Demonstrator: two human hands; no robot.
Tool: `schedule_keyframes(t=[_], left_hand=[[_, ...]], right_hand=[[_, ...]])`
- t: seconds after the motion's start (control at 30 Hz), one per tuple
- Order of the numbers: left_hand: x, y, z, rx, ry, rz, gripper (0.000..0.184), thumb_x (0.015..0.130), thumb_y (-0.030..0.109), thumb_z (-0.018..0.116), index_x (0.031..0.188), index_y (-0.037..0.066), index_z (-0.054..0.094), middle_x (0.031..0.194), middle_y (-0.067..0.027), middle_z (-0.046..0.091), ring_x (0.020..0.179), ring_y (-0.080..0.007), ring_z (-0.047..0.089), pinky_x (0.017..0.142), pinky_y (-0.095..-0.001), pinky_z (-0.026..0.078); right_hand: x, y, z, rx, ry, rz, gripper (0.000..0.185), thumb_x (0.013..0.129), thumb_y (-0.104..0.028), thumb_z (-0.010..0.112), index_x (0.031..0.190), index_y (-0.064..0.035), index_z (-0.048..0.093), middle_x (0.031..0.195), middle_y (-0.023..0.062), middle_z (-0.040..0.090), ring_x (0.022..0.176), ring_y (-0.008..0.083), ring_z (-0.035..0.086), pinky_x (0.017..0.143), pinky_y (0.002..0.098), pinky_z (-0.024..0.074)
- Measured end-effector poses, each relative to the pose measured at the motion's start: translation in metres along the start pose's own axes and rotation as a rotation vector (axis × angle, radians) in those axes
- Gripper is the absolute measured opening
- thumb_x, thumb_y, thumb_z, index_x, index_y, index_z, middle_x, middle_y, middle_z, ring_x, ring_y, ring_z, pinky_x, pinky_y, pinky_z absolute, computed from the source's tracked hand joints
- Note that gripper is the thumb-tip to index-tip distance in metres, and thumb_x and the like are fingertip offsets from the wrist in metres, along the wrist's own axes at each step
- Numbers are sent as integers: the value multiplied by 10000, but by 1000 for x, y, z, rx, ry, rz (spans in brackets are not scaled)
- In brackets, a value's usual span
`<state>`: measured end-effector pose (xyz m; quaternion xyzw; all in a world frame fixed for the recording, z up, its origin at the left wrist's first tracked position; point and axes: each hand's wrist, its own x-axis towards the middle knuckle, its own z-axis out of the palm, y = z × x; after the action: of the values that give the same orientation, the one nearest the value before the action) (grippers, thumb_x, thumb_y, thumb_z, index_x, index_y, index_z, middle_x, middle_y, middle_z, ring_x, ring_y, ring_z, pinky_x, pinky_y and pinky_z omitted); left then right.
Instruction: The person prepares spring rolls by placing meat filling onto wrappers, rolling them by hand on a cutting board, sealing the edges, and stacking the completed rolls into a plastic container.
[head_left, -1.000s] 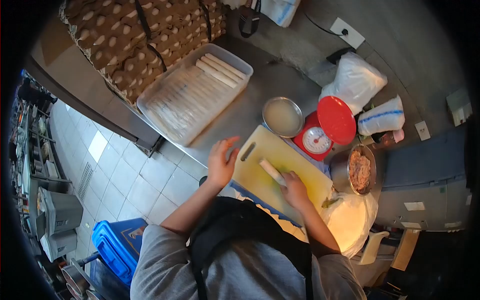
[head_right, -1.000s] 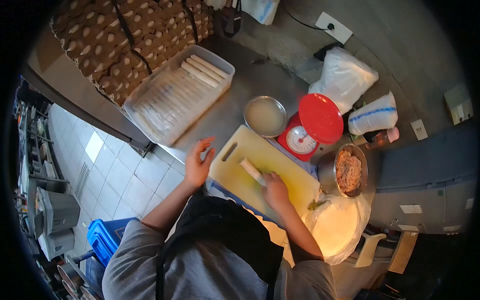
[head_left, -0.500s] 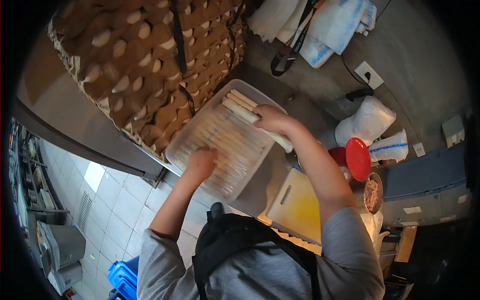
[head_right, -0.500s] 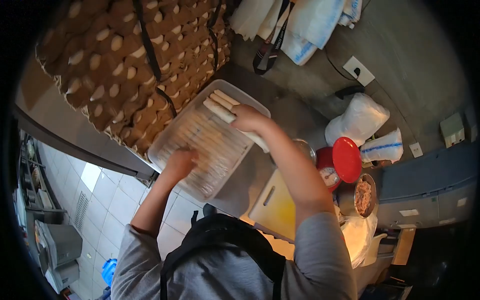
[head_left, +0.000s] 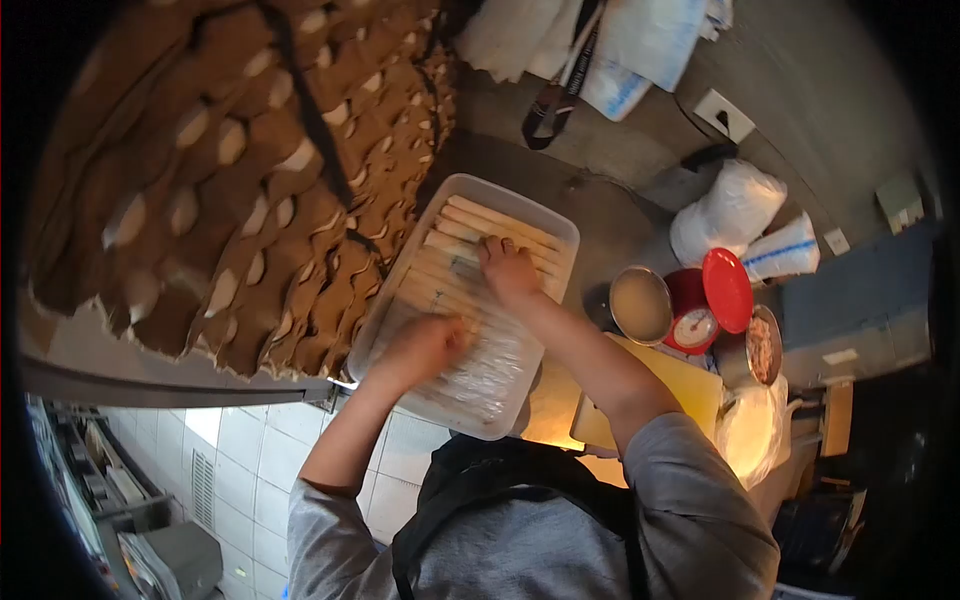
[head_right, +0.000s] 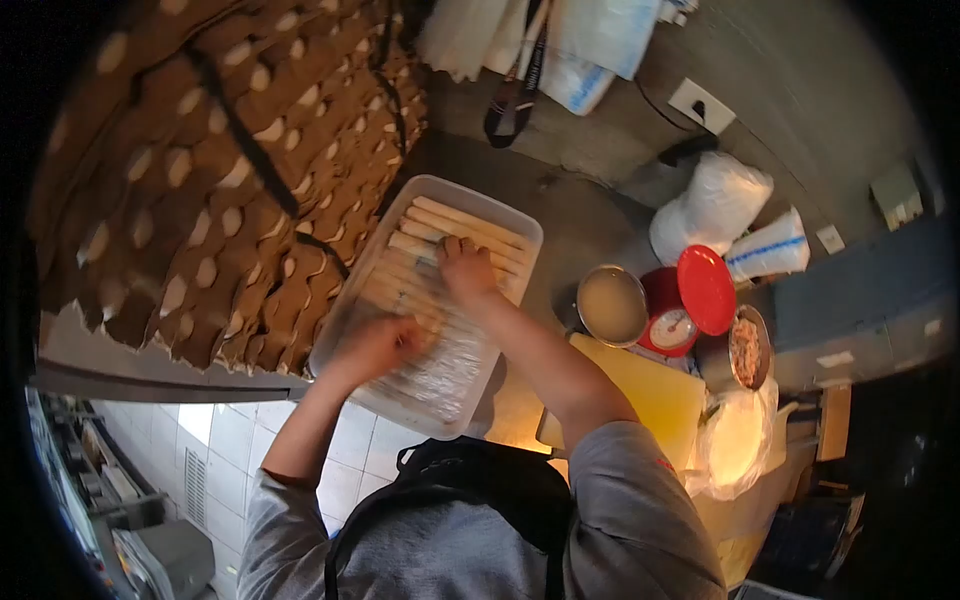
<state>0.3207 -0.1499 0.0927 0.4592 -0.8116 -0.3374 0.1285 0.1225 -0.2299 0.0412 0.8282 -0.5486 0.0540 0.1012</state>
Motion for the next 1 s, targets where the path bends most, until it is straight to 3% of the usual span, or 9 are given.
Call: schedule_keyframes(t=[0.03,0.1,0.2,0.3,0.4,0.6,0.8,0.9,1.0], left_hand=[[12,0,-6,-132,112,6,145,759,79,660,904,86,654,766,-133,646,788,-327,643,737,-443,498],[50,-16,-3,-33,138,-7,141,811,77,560,926,32,627,929,-189,645,915,-358,623,778,-433,496],[100,-37,3,162,266,67,177,810,27,544,958,67,633,1014,-181,629,988,-349,598,816,-429,485],[118,-32,0,317,106,-199,190,811,9,554,969,93,616,1108,-169,570,1031,-336,571,845,-424,480],[122,-38,1,336,95,-228,163,819,17,565,961,94,588,1148,-153,518,1027,-333,563,851,-423,490],[123,-55,14,339,240,-132,135,822,40,580,949,85,568,1142,-150,493,1062,-339,539,873,-422,483],[104,-56,16,440,234,-77,209,812,76,583,1018,98,612,1083,-173,593,1016,-357,581,838,-434,490],[46,0,-14,339,-27,-84,251,747,59,650,992,111,642,999,-149,621,966,-343,608,819,-435,481],[10,-10,4,236,-278,-24,302,681,114,716,980,132,682,876,-117,669,853,-304,645,746,-396,494]], right_hand=[[-6,-2,-10,-15,-66,29,296,829,-143,541,1106,-41,558,1065,123,538,1028,287,560,755,417,503],[-19,-10,-27,-42,-202,80,285,829,-157,548,1094,-54,561,1062,119,539,1017,283,565,741,411,509],[-27,-8,-24,-133,-171,162,249,819,-158,564,1049,-64,570,1042,109,555,955,260,593,664,388,529],[-22,1,-20,-129,-187,240,230,816,-142,570,1032,-65,566,1012,110,567,928,255,603,654,382,538],[-18,8,-21,-151,-194,243,227,811,-127,578,1029,-67,557,985,116,574,919,256,607,663,383,543],[-18,12,-15,-115,-194,234,241,808,-134,594,1036,-70,550,990,109,574,925,258,604,690,390,537],[-29,-5,-42,-42,-216,146,213,836,-153,562,1031,-67,565,1010,116,568,978,276,582,751,429,503],[-35,-15,-42,13,-249,108,217,838,-149,545,1034,-62,577,1012,116,568,986,287,576,751,436,495],[-42,-13,-40,79,-235,107,221,828,-127,536,1031,-57,588,1011,112,574,993,299,573,762,436,485]])
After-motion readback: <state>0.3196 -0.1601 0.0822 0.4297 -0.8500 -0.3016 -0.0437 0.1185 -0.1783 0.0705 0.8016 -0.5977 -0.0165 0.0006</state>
